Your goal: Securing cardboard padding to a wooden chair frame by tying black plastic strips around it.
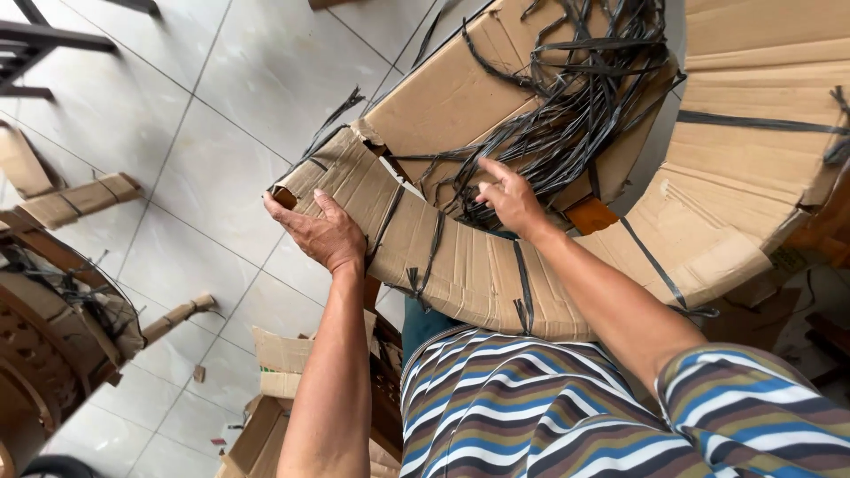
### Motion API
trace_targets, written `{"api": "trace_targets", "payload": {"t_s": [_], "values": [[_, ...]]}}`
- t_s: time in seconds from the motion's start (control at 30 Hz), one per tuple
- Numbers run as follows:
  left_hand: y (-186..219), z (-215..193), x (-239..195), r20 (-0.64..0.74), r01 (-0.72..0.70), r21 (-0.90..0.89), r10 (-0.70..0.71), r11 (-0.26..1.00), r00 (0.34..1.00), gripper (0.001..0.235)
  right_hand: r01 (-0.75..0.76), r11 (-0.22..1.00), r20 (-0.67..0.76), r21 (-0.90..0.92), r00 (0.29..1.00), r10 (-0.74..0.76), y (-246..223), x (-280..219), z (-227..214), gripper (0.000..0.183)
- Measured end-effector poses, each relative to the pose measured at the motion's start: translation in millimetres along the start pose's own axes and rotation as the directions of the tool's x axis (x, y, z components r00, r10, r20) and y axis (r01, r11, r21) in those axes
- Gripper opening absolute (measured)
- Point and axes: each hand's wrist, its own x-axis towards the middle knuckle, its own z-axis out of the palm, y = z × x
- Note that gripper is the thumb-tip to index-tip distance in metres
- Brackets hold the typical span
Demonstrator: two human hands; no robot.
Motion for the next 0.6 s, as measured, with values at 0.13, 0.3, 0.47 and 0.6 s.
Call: {"api": "trace_targets", "payload": {"t_s": [0.13,0.3,0.47,0.6], "values": [[0,2,0,-0.005,-0.014,-0.035,0.014,0.999,1.0,0.072,0.176,0.983,0.055,0.06,0.982,-0.179,-37,-37,10,0.055],[1,3,4,0.046,0.03,0.003,-0.031,1.0,0.998,0.071,0.346,0.926,0.096,0.152,0.927,-0.362,-84,-77,29,0.057],[-12,17,8,0.071,0.048,-0.065,-0.044,0.997,0.997,0.074,0.386,0.858,-0.035,0.337,0.916,-0.399,-138,-122,40,0.06],[-13,3,3,0.109,0.069,-0.213,-0.046,0.975,0.993,0.069,0.435,0.809,-0.115,0.395,0.897,-0.427,-158,-144,49,0.059]]}}
